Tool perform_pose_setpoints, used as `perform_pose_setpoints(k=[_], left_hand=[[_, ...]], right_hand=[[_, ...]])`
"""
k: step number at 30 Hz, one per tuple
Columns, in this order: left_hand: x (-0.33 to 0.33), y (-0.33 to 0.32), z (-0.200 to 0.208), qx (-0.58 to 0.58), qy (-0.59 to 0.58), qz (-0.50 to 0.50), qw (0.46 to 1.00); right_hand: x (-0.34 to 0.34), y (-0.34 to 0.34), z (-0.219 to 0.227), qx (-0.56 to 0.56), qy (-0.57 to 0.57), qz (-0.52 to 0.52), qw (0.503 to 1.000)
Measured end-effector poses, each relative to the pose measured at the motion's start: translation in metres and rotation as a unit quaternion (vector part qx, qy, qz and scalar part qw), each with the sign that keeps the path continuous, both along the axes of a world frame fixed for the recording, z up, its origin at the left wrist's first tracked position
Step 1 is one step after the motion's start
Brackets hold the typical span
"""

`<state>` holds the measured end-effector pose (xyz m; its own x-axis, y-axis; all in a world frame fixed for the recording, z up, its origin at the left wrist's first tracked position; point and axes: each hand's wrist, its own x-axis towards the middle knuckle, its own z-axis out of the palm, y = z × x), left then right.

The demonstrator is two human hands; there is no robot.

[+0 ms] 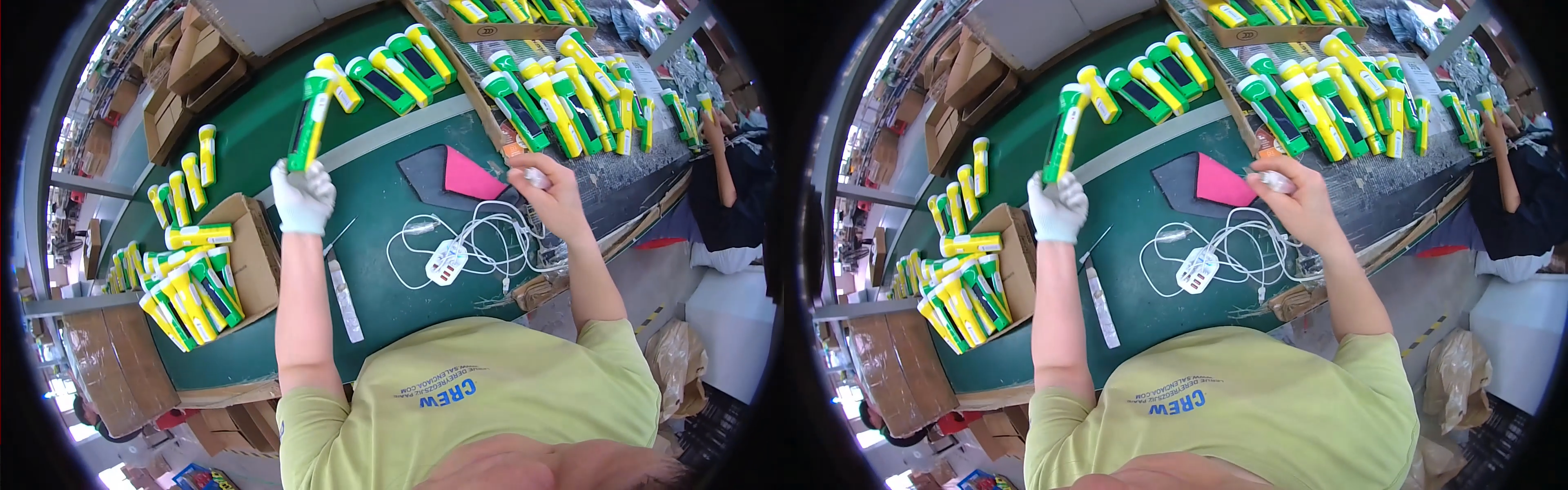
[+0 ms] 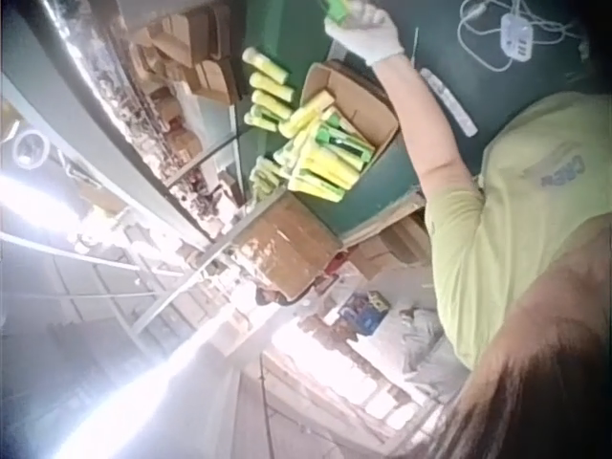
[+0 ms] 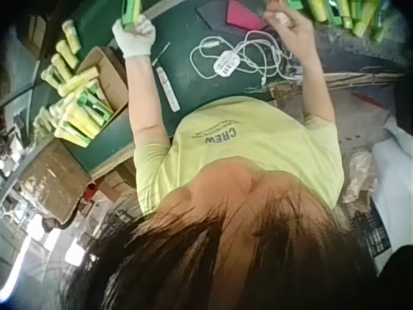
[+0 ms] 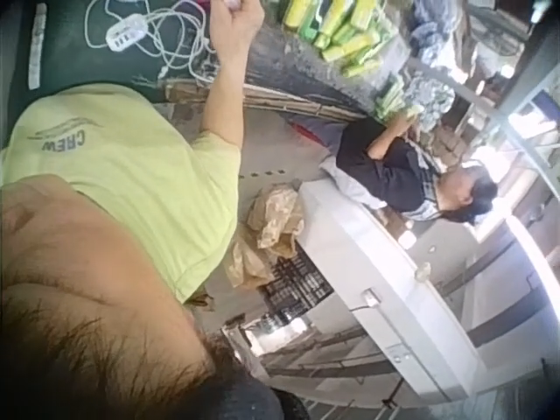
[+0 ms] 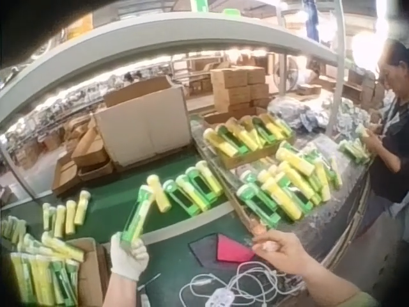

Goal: Assembling, checking, and testing handheld battery-powered flashlights on an industrial assembly line.

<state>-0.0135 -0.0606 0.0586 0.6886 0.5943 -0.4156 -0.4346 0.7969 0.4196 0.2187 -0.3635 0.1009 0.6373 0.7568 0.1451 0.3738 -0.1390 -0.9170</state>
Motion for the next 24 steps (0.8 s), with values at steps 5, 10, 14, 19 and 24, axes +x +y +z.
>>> perform_pose_setpoints(k=[5,10,14,19,24], left_hand=[[-0.042,-0.086,0.027,-0.025,-0.086,-0.193,0.977],[-0.071,-0.118,0.003,-0.023,-0.078,-0.295,0.952],[-0.063,-0.125,-0.018,0.218,0.138,-0.196,0.946],[-0.010,-0.165,0.041,0.754,0.311,-0.035,0.577],[0.000,-0.105,0.004,0.279,0.183,-0.037,0.942]], right_hand=[[-0.026,0.040,-0.007,0.041,0.141,0.094,0.985],[-0.058,0.060,0.004,0.194,0.312,0.204,0.907],[-0.080,0.065,0.022,0.136,0.139,0.140,0.971],[-0.097,0.058,0.025,0.133,-0.138,0.090,0.977],[-0.073,0.045,0.006,0.115,-0.034,0.076,0.990]])
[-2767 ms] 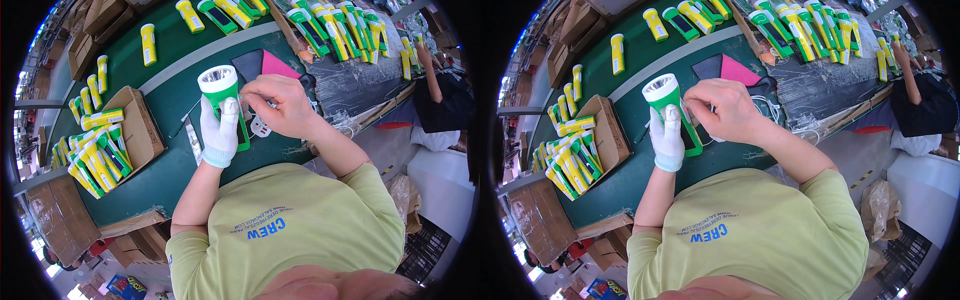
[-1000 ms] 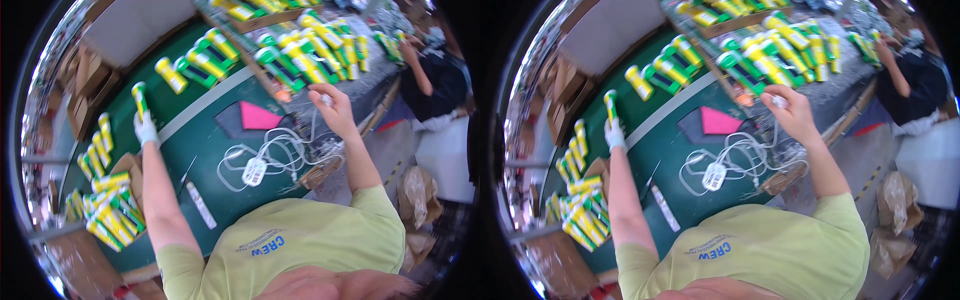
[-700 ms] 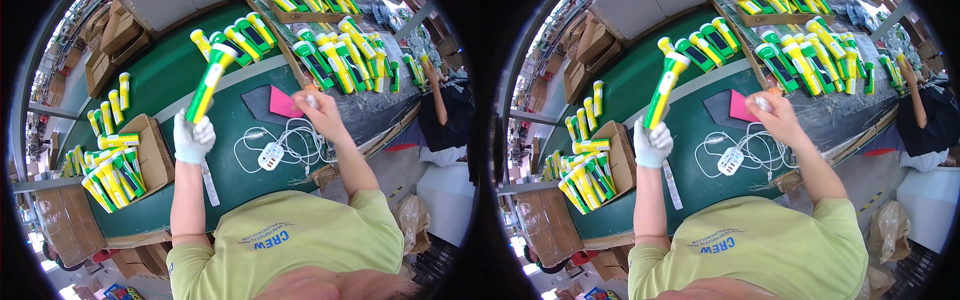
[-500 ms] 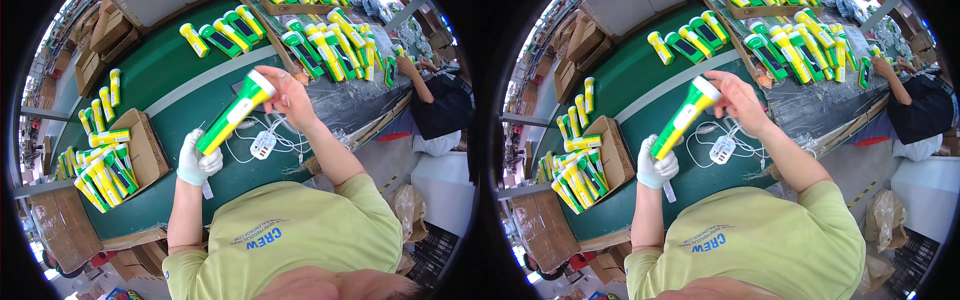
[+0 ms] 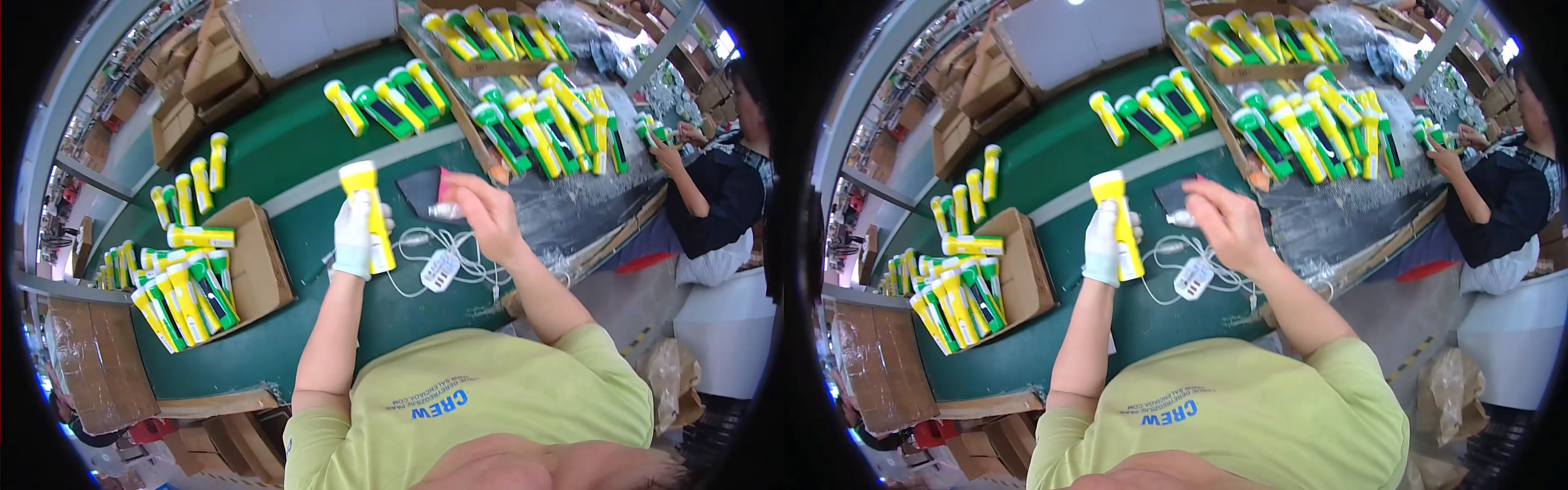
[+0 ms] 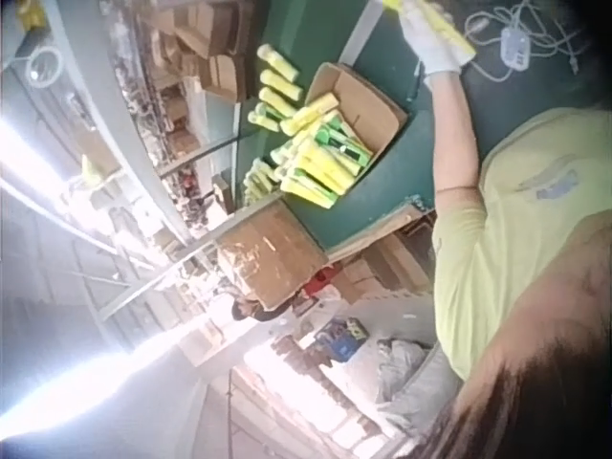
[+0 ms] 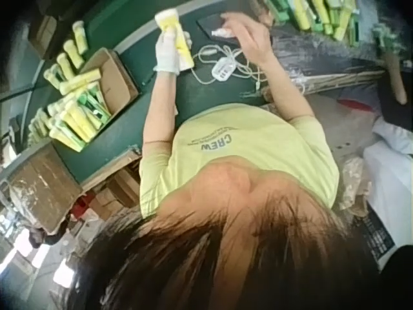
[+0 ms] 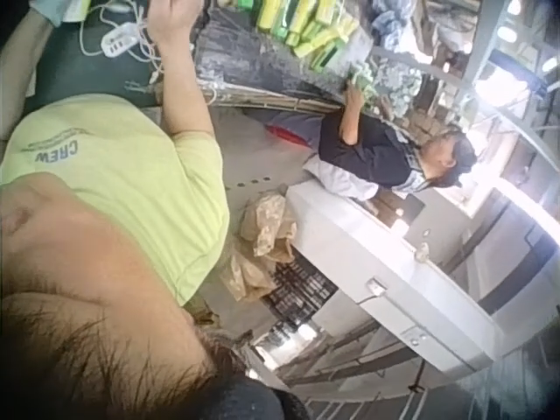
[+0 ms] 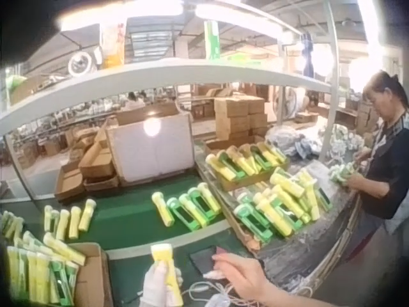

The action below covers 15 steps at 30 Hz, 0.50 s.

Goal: Assembling, checking, and testing handheld battery-powered flashlights on an industrial assembly line.

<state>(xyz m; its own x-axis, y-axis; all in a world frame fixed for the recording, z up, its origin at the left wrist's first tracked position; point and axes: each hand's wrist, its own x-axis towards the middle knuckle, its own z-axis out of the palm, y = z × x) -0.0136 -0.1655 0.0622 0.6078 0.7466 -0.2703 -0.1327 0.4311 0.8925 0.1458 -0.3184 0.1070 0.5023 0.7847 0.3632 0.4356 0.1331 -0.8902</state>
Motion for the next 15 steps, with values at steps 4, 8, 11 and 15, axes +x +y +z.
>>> perform_pose_setpoints(k=[4,8,11,15], left_hand=[[-0.021,0.007,-0.007,-0.133,-0.041,0.025,0.990],[-0.029,-0.015,-0.002,-0.159,-0.045,0.014,0.986],[-0.021,-0.022,-0.002,-0.170,-0.041,0.017,0.984],[-0.012,-0.026,-0.007,-0.036,-0.060,0.003,0.998]], right_hand=[[0.009,-0.019,-0.004,-0.089,0.257,0.130,0.954],[-0.013,-0.019,-0.004,-0.082,0.227,0.143,0.960],[-0.044,-0.009,-0.003,-0.064,-0.029,0.147,0.987],[-0.052,0.011,-0.014,0.021,-0.414,0.075,0.907]])
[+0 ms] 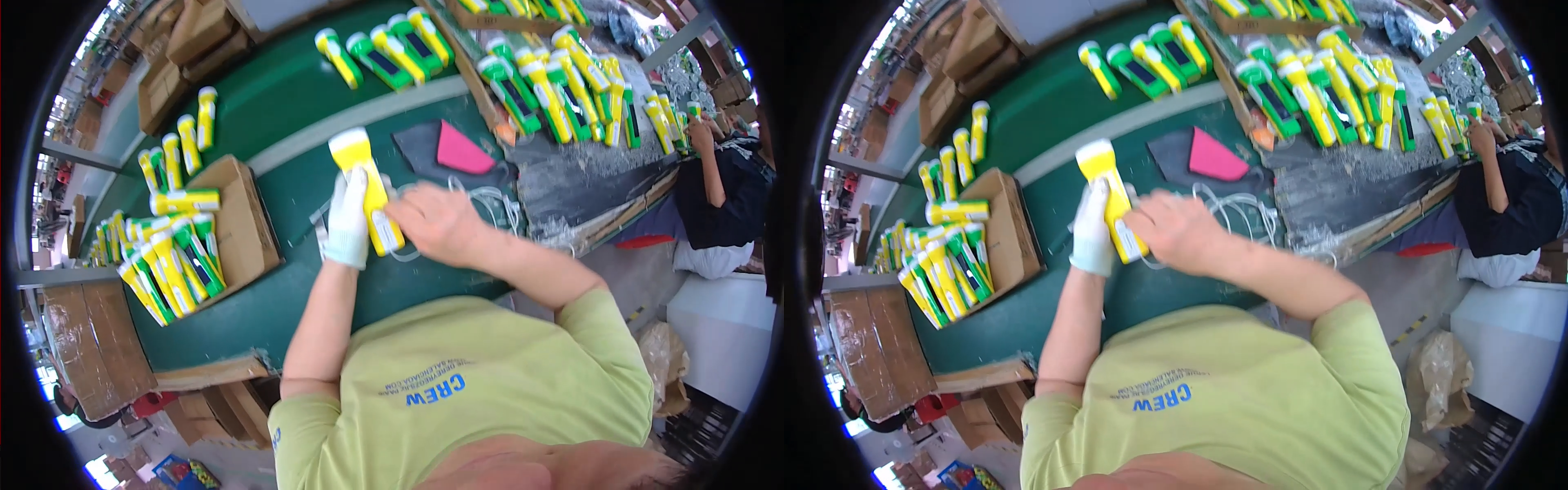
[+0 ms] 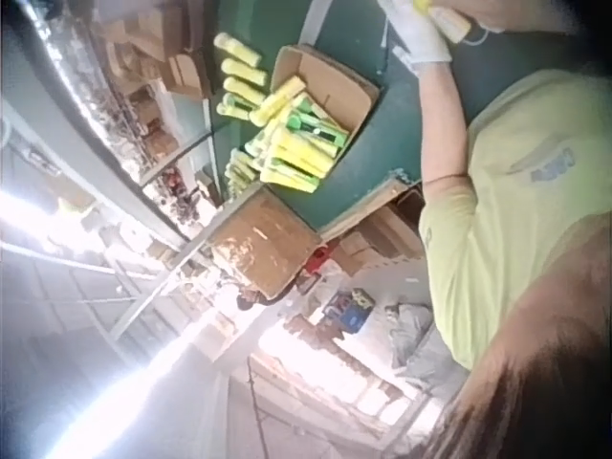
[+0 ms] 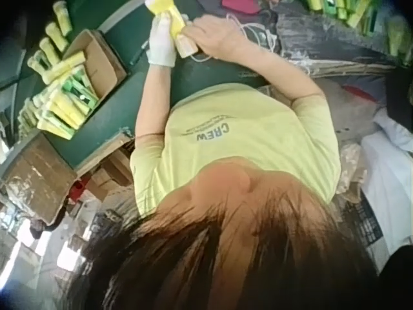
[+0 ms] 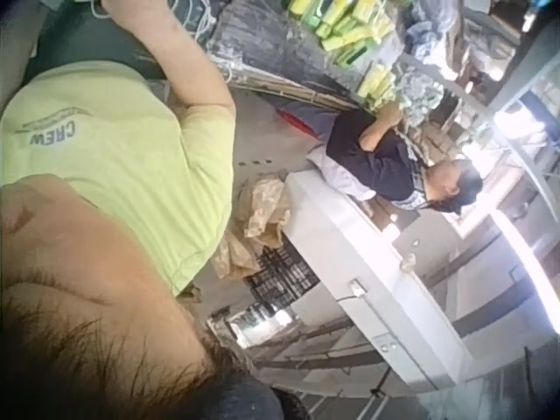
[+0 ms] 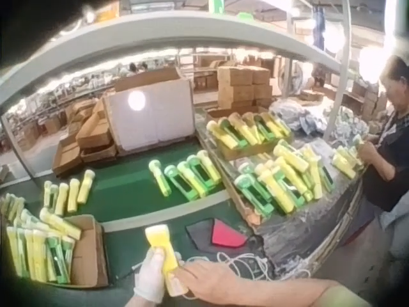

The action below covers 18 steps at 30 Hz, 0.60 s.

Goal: Assembling, checking, and testing handheld battery-powered flashlights on an industrial assembly line.

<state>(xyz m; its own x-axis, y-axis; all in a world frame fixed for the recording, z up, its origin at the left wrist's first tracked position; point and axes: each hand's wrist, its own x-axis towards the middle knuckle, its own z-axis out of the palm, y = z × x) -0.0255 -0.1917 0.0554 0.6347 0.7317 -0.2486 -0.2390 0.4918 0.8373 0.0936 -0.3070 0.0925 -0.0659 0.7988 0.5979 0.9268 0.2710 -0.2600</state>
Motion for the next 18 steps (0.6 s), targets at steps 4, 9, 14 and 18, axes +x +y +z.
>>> perform_pose_setpoints(k=[4,9,14,18], left_hand=[[0.004,-0.002,0.015,0.176,0.067,0.014,0.982],[0.000,-0.005,0.034,0.118,-0.111,-0.044,0.986],[0.006,0.005,0.057,0.086,-0.118,-0.022,0.989],[0.017,0.012,0.039,0.079,-0.106,0.001,0.991]], right_hand=[[0.005,0.011,0.005,-0.035,-0.057,0.023,0.997],[0.002,-0.006,-0.008,-0.088,0.215,0.208,0.950],[-0.020,-0.030,-0.019,-0.130,0.116,0.180,0.968],[-0.022,-0.029,-0.018,-0.196,0.423,0.247,0.849]])
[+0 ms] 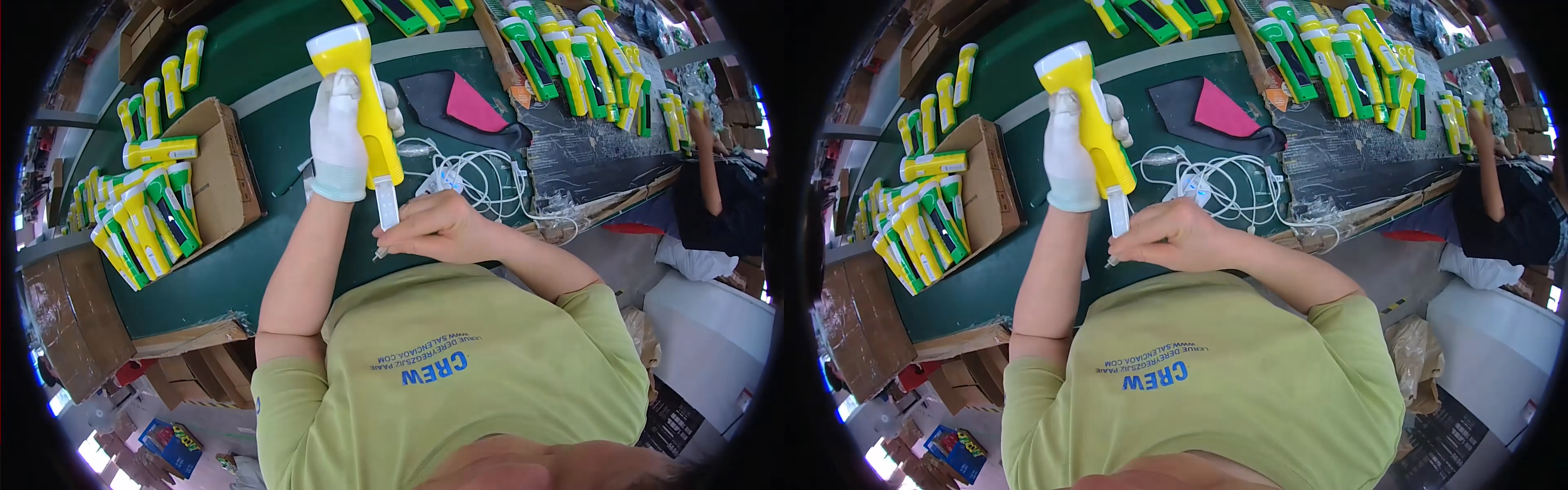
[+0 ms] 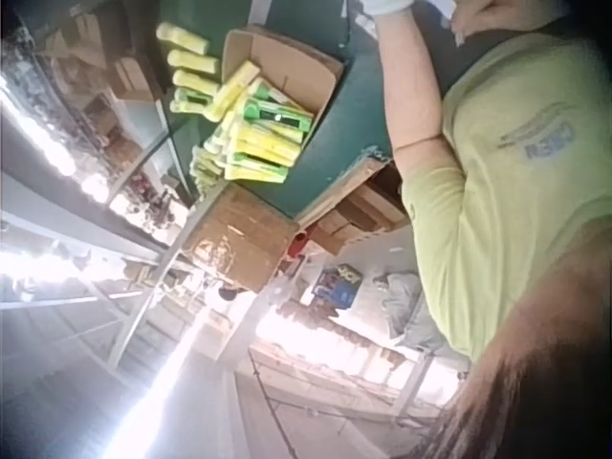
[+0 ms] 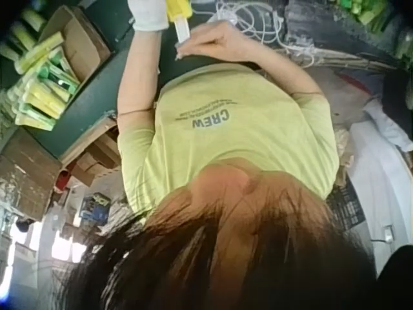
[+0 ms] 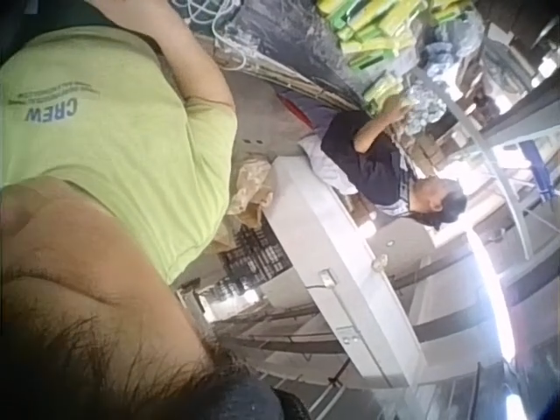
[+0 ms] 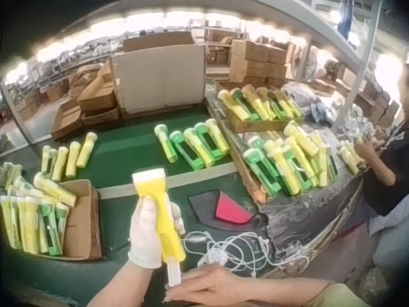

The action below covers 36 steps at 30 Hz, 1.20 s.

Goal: Assembling, checking, and testing handheld battery-powered flashlights on an industrial assembly line.

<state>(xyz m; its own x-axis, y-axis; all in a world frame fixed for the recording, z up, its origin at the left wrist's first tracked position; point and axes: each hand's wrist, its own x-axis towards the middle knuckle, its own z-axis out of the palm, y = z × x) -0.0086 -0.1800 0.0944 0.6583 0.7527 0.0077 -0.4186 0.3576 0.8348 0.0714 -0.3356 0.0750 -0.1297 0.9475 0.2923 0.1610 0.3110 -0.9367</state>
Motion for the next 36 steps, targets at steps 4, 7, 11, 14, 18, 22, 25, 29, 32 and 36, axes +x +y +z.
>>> perform_pose_setpoints(k=[4,7,11,14,18,22,25,29,32,36], left_hand=[[-0.001,-0.002,-0.043,-0.135,0.005,-0.101,0.986],[-0.007,-0.017,-0.030,-0.145,-0.015,-0.089,0.985],[-0.022,-0.024,-0.017,-0.254,-0.036,-0.146,0.956],[-0.022,-0.027,-0.012,-0.208,-0.006,-0.166,0.964],[-0.024,-0.035,-0.004,-0.127,0.021,-0.120,0.984],[-0.026,-0.051,0.005,0.137,0.103,0.036,0.984],[-0.026,-0.052,-0.005,0.166,0.144,0.041,0.975],[-0.020,-0.052,0.002,-0.175,0.038,-0.078,0.981],[-0.024,-0.046,0.005,-0.374,-0.118,-0.162,0.906],[-0.040,-0.019,0.010,-0.344,-0.232,-0.109,0.903]], right_hand=[[0.013,0.021,0.014,-0.248,0.329,-0.085,0.907],[0.044,0.033,0.015,-0.258,0.372,-0.155,0.878],[0.054,0.034,0.029,-0.117,0.160,-0.221,0.955],[0.051,0.035,0.039,-0.080,0.056,-0.222,0.970],[0.044,0.031,0.048,-0.015,-0.022,-0.256,0.966],[0.037,0.030,0.050,0.194,-0.235,-0.289,0.908],[0.026,0.022,0.064,0.163,-0.297,-0.287,0.896],[0.020,0.020,0.061,0.171,-0.270,-0.269,0.909],[0.040,0.024,0.054,0.164,-0.172,-0.260,0.936],[0.079,0.002,0.061,0.007,0.155,-0.446,0.881]])
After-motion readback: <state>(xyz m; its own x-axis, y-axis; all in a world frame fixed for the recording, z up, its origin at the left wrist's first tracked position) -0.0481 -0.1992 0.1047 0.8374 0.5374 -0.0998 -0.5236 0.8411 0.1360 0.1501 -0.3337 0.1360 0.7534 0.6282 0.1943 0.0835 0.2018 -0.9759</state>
